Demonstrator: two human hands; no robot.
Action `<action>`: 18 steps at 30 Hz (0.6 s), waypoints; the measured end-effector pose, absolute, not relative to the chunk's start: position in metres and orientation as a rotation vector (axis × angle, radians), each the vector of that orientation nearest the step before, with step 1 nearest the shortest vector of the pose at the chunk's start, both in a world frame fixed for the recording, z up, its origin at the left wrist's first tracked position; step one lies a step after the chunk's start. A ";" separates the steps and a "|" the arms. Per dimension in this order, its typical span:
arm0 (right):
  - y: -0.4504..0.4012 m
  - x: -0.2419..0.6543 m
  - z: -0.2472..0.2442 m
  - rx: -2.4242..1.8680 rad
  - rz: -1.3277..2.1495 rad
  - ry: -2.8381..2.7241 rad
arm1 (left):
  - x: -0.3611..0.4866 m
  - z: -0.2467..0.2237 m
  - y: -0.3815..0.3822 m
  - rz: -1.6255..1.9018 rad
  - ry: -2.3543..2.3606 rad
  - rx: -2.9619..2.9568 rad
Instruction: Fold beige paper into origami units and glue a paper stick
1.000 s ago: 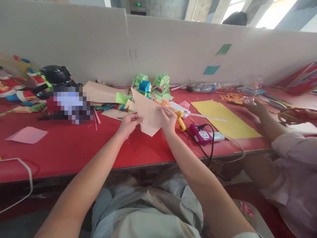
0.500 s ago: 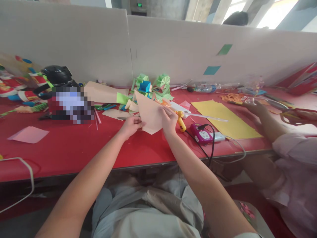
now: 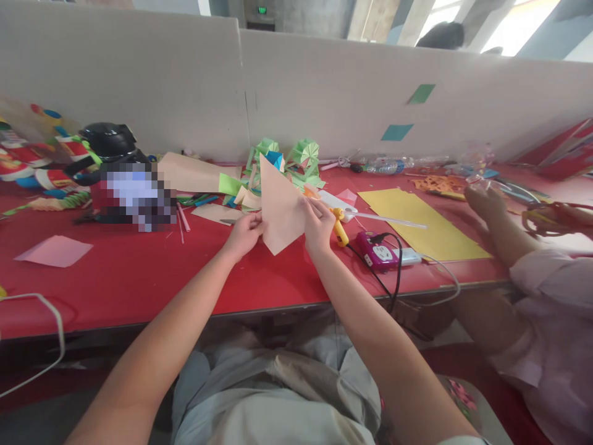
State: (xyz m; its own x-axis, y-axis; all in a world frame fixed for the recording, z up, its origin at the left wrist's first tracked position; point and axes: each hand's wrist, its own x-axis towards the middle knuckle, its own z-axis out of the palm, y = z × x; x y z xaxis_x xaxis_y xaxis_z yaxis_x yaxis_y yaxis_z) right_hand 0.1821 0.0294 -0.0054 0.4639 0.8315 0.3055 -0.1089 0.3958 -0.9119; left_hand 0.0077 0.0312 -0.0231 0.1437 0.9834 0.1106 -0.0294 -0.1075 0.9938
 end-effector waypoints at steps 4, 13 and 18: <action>0.029 0.182 -0.005 -0.990 0.725 -0.925 | 0.000 -0.027 0.039 1.305 1.113 1.369; 0.030 0.179 -0.008 -0.973 0.784 -0.952 | -0.015 -0.023 0.048 1.396 1.238 1.350; 0.030 0.178 -0.008 -0.975 0.782 -0.949 | -0.017 -0.022 0.047 1.416 1.233 1.389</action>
State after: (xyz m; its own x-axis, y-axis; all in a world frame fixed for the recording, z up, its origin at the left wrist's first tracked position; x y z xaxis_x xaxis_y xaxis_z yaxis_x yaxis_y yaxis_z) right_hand 0.1784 0.0300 -0.0078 0.3867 0.8735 0.2956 -0.1228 0.3665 -0.9223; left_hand -0.0173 0.0474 -0.0216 -0.0937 0.9688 0.2294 0.0942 -0.2208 0.9708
